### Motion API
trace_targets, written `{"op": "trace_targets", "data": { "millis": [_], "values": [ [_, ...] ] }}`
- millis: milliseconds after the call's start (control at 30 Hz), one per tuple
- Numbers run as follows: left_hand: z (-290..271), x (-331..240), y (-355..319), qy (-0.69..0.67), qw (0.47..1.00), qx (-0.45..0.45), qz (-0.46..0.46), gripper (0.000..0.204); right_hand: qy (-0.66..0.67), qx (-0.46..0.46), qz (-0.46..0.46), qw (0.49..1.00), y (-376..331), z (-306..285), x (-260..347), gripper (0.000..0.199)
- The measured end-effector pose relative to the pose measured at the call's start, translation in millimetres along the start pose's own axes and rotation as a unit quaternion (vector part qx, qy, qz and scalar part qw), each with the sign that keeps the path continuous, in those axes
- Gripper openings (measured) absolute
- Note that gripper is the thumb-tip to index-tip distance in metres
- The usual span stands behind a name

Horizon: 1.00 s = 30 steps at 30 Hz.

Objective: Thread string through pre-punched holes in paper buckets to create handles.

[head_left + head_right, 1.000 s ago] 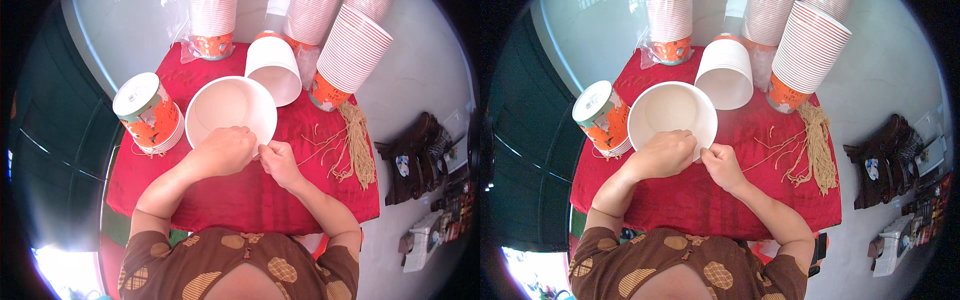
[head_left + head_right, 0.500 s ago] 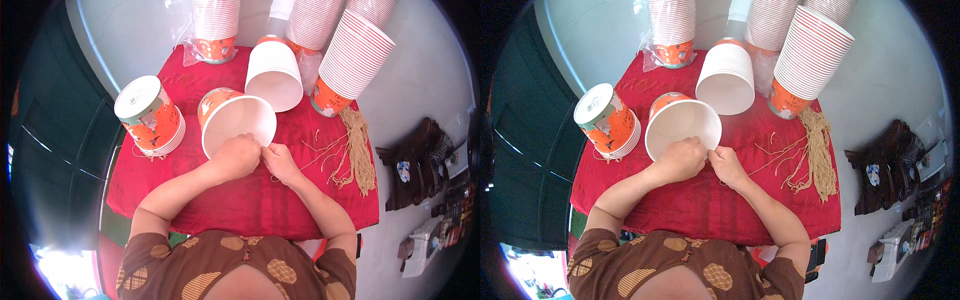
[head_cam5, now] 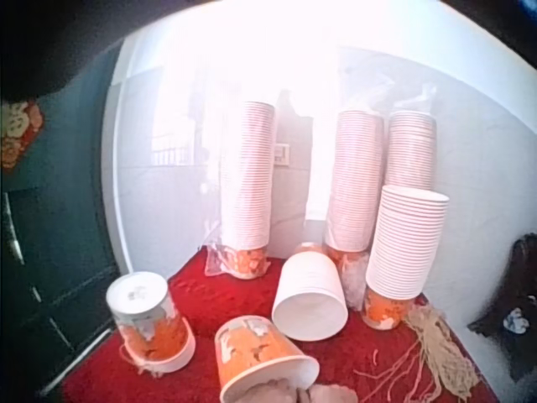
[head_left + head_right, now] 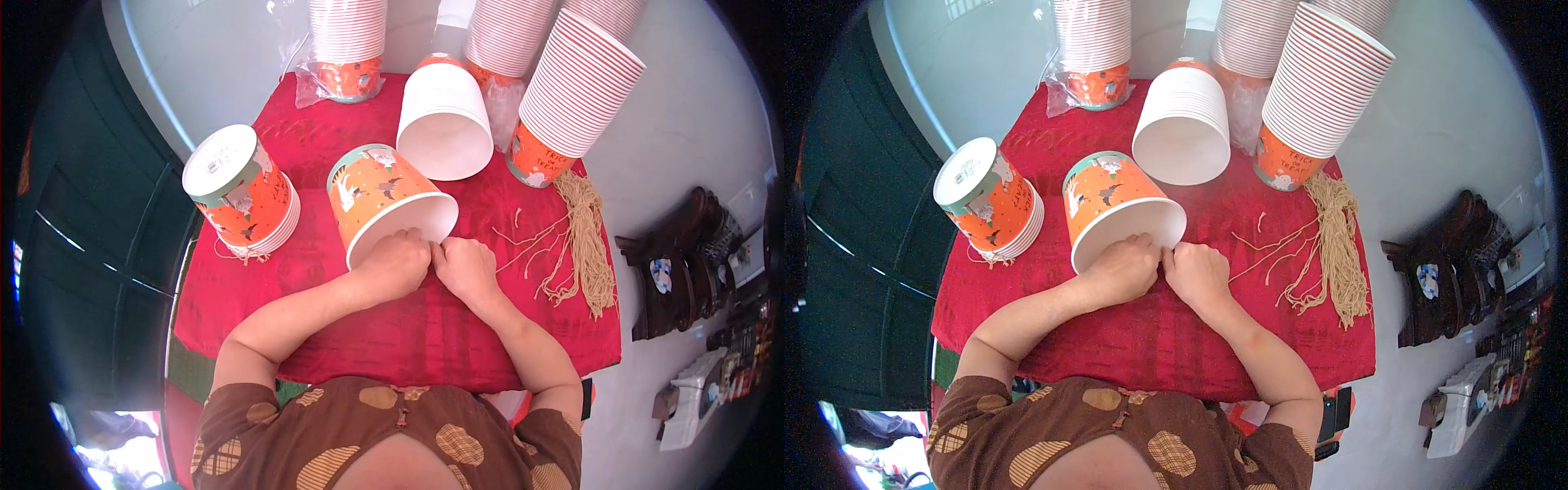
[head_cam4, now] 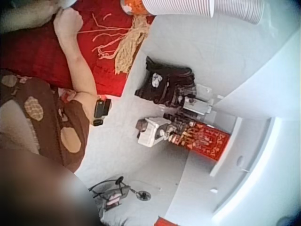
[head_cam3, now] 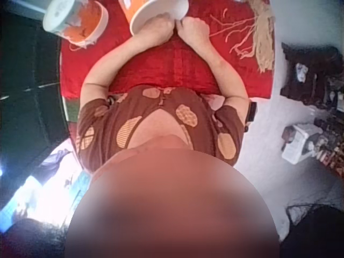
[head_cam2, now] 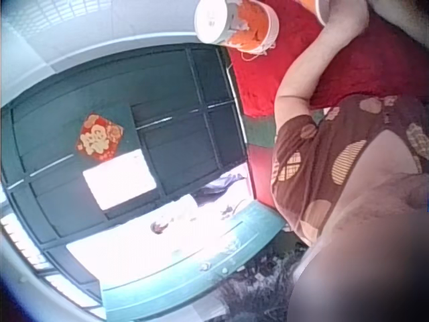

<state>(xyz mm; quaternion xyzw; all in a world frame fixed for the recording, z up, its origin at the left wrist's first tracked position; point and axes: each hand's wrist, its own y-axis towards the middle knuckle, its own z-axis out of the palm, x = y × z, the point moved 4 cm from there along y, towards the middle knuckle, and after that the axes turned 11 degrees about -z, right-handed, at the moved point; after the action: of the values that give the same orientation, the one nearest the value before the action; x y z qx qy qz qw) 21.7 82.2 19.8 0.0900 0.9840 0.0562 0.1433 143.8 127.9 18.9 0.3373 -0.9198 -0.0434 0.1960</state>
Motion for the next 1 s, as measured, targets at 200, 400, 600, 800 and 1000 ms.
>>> {"op": "trace_targets", "data": {
  "millis": [200, 400, 600, 800, 1000],
  "values": [
    [3, 3, 4, -0.058, 0.998, -0.01, 0.002, 0.012, 0.004, -0.001, 0.001, 1.0, 2, 6, -7, 0.039],
    [5, 8, 8, -0.183, 0.98, -0.031, -0.067, 0.009, 0.024, 0.014, 0.026, 0.999, 7, 9, -13, 0.038],
    [13, 19, 12, -0.266, 0.957, -0.04, -0.108, 0.01, 0.035, 0.021, 0.02, 0.999, 7, 7, -14, 0.037],
    [15, 25, 14, -0.309, 0.939, -0.01, -0.152, 0.019, 0.034, 0.037, 0.017, 0.999, 7, 9, -15, 0.037],
    [19, 31, 11, -0.329, 0.925, 0.01, -0.19, 0.024, 0.054, 0.058, 0.015, 0.997, 6, 10, -15, 0.037]
  ]
}}
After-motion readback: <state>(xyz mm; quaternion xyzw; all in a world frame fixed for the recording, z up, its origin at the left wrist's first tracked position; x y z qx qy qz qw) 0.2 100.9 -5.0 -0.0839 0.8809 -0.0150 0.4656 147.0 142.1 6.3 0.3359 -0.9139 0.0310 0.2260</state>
